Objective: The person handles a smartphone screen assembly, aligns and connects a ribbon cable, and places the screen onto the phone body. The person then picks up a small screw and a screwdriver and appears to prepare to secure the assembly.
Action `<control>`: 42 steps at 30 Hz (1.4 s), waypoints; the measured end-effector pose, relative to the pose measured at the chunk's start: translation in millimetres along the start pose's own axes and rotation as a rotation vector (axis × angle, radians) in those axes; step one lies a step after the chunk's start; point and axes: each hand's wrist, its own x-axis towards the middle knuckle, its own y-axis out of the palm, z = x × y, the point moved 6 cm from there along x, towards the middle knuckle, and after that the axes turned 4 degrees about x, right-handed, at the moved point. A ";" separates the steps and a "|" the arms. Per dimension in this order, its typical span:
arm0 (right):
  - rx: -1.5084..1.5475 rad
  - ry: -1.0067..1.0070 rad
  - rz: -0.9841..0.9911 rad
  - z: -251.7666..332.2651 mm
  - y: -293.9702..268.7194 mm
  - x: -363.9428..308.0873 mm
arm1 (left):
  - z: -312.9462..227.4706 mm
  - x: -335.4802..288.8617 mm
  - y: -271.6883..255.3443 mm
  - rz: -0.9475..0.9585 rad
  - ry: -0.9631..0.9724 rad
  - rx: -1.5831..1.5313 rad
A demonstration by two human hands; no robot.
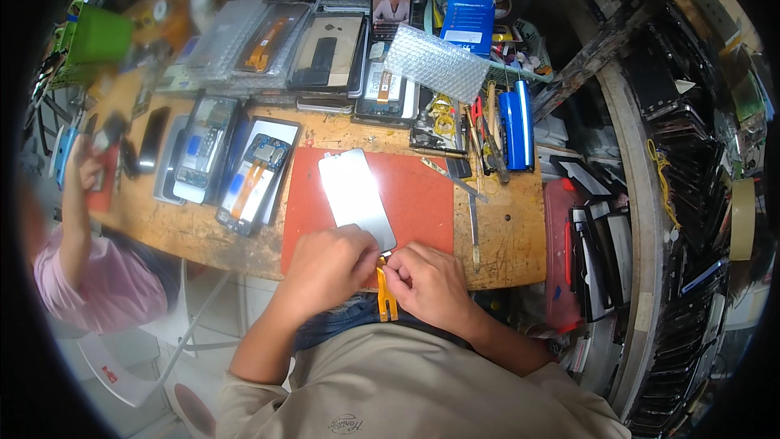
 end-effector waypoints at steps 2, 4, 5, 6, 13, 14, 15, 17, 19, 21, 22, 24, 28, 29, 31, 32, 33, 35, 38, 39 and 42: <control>0.001 0.021 0.018 -0.8 1.5 0.7 | 2.5 1.5 0.5 0.026 -0.023 0.002; -0.003 0.020 0.022 -0.3 1.2 0.5 | 4.2 2.0 0.6 0.047 -0.046 -0.015; 0.002 0.046 0.039 -1.8 2.1 0.4 | 4.8 2.0 1.2 0.061 -0.061 -0.022; -0.003 0.011 0.010 0.4 0.3 0.7 | 5.5 1.8 1.9 0.076 -0.076 -0.030; -0.024 -0.034 -0.040 2.4 -0.3 2.7 | 6.9 0.8 5.7 0.041 -0.091 -0.049; -0.027 -0.031 -0.039 2.2 -0.1 2.6 | 7.3 1.2 6.4 0.024 -0.083 -0.057; -0.028 -0.036 -0.039 2.7 0.0 2.2 | 8.1 1.5 7.3 0.007 -0.076 -0.065; -0.035 -0.028 -0.032 2.2 -0.1 2.0 | 12.2 2.2 8.8 -0.018 -0.091 -0.021; -0.036 0.014 0.019 0.2 2.0 0.8 | 16.9 1.9 10.6 -0.026 -0.111 -0.033; -0.034 0.028 0.034 -0.7 2.9 1.5 | 20.9 1.2 10.8 -0.050 -0.119 -0.104; -0.029 -0.014 -0.012 1.4 1.1 2.8 | 23.7 0.2 11.5 -0.051 -0.153 -0.079; -0.001 -0.005 -0.001 0.9 1.3 2.2 | 25.3 -4.1 1.8 -0.204 -0.159 0.011; 0.083 0.042 0.048 -4.1 -3.0 0.2 | 38.5 -23.8 -24.6 -0.432 -0.275 0.065; 0.070 0.018 0.027 -3.8 -7.0 1.0 | 44.8 -31.1 -28.9 -0.422 -0.342 0.062; 0.066 0.006 -0.004 -4.7 -15.4 3.1 | 58.9 -49.4 -36.2 -0.413 -0.498 0.032; -0.033 -0.123 -0.007 1.7 -18.7 5.4 | 66.8 -58.0 -37.2 -0.374 -0.589 0.043; -0.060 -0.152 0.046 4.4 -16.8 5.7 | 68.0 -63.4 -39.5 -0.426 -0.570 0.041; -0.098 -0.195 0.135 9.4 -14.0 5.3 | 72.4 -73.0 -40.6 -0.519 -0.576 0.032; -0.030 -0.271 0.152 14.6 -7.9 13.0 | 74.0 -77.9 -37.6 -0.568 -0.544 0.098; -0.020 -0.309 0.107 15.1 -7.9 18.2 | 72.5 -78.8 -38.1 -0.594 -0.521 0.131; 0.016 -0.352 0.033 8.4 -7.7 37.1 | 71.5 -78.4 -31.8 -0.514 -0.532 0.111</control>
